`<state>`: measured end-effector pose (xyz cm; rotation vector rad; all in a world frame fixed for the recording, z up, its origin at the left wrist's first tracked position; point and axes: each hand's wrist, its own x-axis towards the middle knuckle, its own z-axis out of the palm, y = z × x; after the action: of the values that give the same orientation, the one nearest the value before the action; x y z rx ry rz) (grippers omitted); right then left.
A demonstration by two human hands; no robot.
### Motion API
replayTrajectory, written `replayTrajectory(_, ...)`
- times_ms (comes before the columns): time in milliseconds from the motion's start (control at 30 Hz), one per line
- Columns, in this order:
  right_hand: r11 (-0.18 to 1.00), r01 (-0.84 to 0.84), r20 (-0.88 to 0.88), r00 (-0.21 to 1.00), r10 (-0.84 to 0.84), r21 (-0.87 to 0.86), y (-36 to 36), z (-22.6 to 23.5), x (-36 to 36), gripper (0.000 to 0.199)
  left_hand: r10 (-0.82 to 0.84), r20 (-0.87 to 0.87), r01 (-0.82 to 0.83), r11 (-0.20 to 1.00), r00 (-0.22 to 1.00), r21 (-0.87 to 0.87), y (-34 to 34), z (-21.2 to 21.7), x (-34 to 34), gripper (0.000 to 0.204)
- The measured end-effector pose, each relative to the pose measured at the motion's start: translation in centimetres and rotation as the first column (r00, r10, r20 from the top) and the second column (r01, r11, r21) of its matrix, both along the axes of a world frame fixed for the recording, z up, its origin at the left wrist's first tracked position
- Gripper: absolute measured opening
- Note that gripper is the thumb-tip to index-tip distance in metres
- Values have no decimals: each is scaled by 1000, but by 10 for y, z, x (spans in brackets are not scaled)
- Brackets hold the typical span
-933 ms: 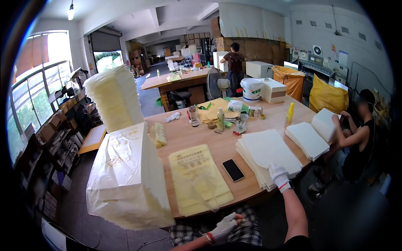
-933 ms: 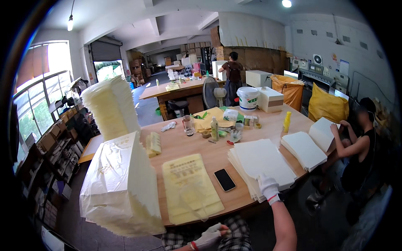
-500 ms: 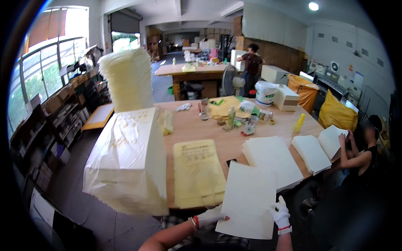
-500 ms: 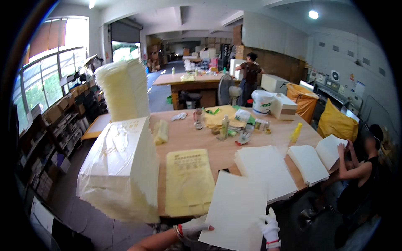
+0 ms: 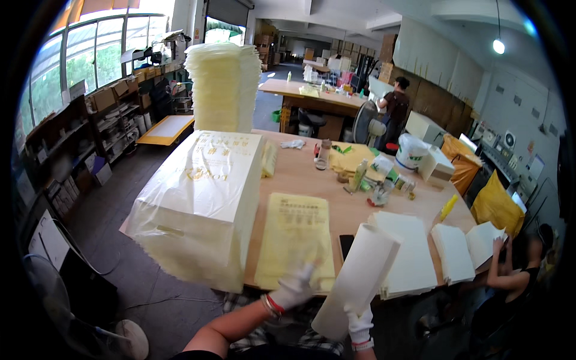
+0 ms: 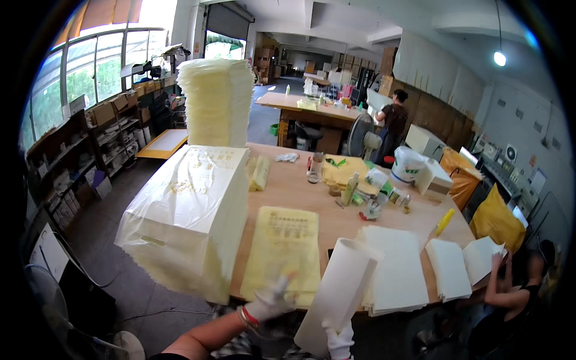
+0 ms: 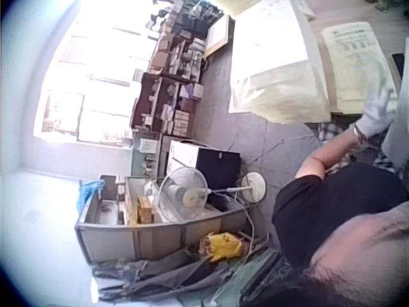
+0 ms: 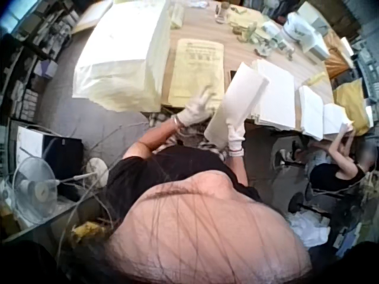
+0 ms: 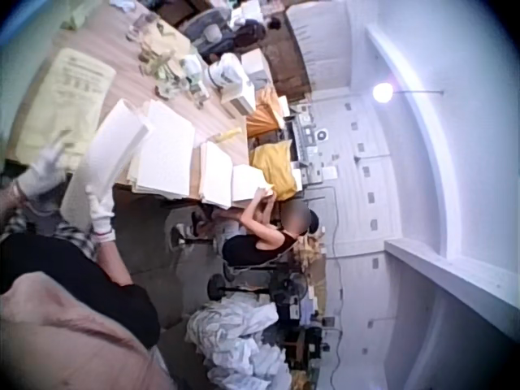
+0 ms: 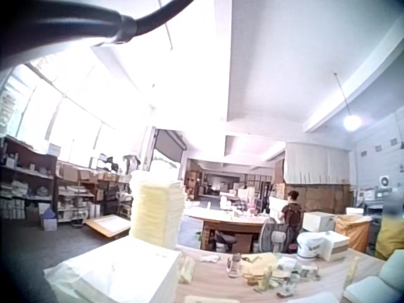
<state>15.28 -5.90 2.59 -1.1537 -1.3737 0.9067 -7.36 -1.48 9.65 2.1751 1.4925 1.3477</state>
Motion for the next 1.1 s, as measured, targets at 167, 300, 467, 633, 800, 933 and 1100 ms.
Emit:
replayTrajectory(167,982,-109,416,909,35,155,-13,16,6,32,138,0,-122,881,990,-458,89,-26,-61,57)
replayTrajectory(300,956,-293,765,614,194,-7,-4,-10,1,32,187,267,-1,821,945,-571,89,-28,-50,47)
replayTrajectory(467,923,-150,833,397,385,-355,43,-37,-12,36,-132,-196,144,988,972,48,11,-48,29,36)
replayTrajectory(633,824,243,754,586,296,-512,54,-22,-44,52,-224,-214,185,965,951,-185,-2,-88,26,40)
replayTrajectory(800,948,313,794,587,-154,-48,91,-94,-63,46,-254,-299,217,964,920,-151,-3,-174,-15,55)
replayTrajectory(933,906,298,887,438,150,-300,135,-78,-68,30,361,-424,-220,913,831,345,34,-192,-76,34)
replayTrajectory(1100,873,262,871,393,294,-412,113,-64,-48,61,340,281,-177,861,897,-478,16,-188,-87,20)
